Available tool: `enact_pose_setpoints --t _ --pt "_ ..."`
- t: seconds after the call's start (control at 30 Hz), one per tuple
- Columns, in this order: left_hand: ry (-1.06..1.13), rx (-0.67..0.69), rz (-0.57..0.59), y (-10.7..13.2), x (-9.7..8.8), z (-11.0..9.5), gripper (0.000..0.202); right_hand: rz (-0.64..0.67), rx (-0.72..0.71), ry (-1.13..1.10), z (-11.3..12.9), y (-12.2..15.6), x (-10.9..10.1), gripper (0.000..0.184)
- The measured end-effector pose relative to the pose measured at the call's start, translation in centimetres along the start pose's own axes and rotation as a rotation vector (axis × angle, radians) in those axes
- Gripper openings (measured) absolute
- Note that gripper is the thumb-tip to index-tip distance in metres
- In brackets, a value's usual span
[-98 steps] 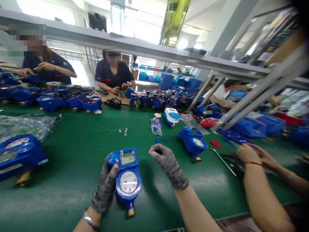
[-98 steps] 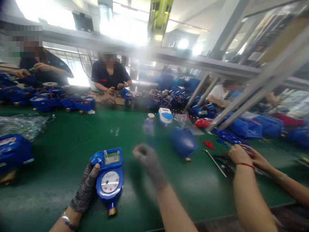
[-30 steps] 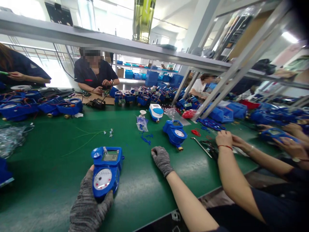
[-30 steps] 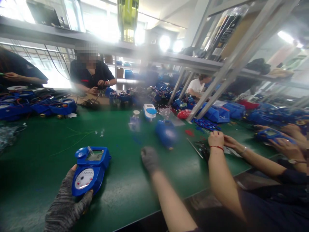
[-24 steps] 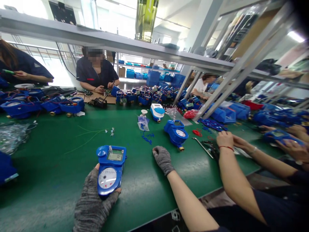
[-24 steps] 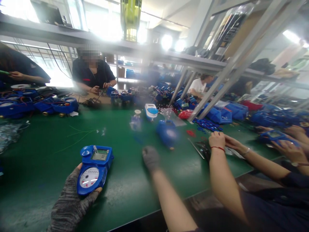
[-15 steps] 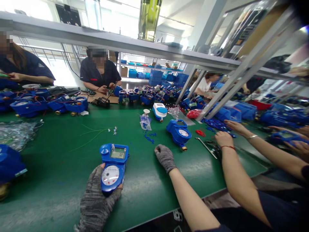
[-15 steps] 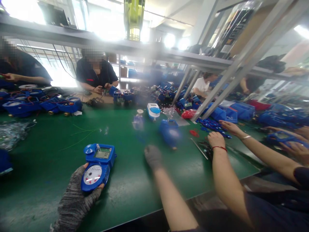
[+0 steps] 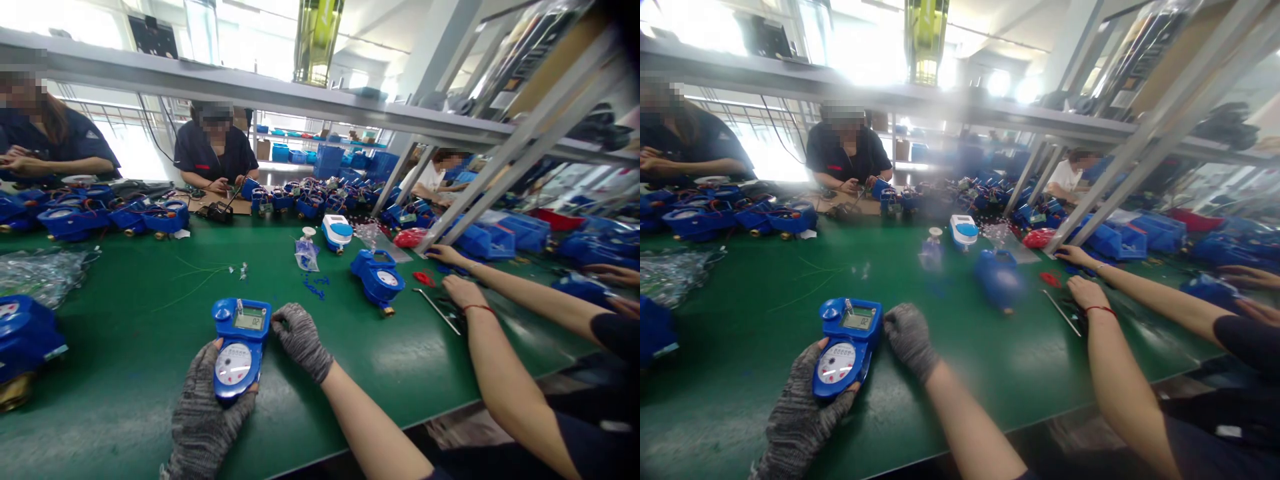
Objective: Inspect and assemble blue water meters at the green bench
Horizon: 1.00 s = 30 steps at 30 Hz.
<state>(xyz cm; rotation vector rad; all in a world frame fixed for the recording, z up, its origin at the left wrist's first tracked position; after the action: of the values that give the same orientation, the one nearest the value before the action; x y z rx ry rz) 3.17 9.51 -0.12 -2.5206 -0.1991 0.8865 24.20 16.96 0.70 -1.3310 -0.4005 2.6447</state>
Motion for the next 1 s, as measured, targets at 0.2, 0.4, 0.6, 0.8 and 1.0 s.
enact_pose_setpoints --t 0.2,0.4,0.6,0.8,1.0 --pt "-0.056 0.058 -0.005 -0.1 -0.2 -0.4 0.079 0.036 -0.151 0.183 1.3 1.0 0.0 0.013" --pt "-0.071 0.105 0.016 -0.4 -0.1 -0.9 0.080 0.208 -0.037 -0.098 0.5 1.5 -0.5 0.019" --pt "-0.097 0.066 0.019 -0.3 -0.3 -0.1 0.081 0.419 0.489 -0.793 -2.5 0.3 2.8 0.031" --pt "-0.097 0.003 0.041 -0.3 -0.4 0.8 0.082 0.519 0.563 -1.011 -2.1 -0.4 5.3 0.036" --pt "0.025 -0.106 0.089 -0.3 -0.4 2.2 0.085 0.325 0.557 -1.061 -1.4 0.6 5.0 0.030"
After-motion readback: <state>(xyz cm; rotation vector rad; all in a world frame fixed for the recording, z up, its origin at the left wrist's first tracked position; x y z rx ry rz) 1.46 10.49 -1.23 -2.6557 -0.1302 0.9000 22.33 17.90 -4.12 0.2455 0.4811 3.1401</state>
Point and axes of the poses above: each hand's wrist, its own y-axis away from the middle knuckle, its own x-axis out of the palm, z = x × y, the point moved 6 cm from there along -y, towards the middle knuckle, and after that the axes turned 6 degrees about x, right-handed, at the moved point
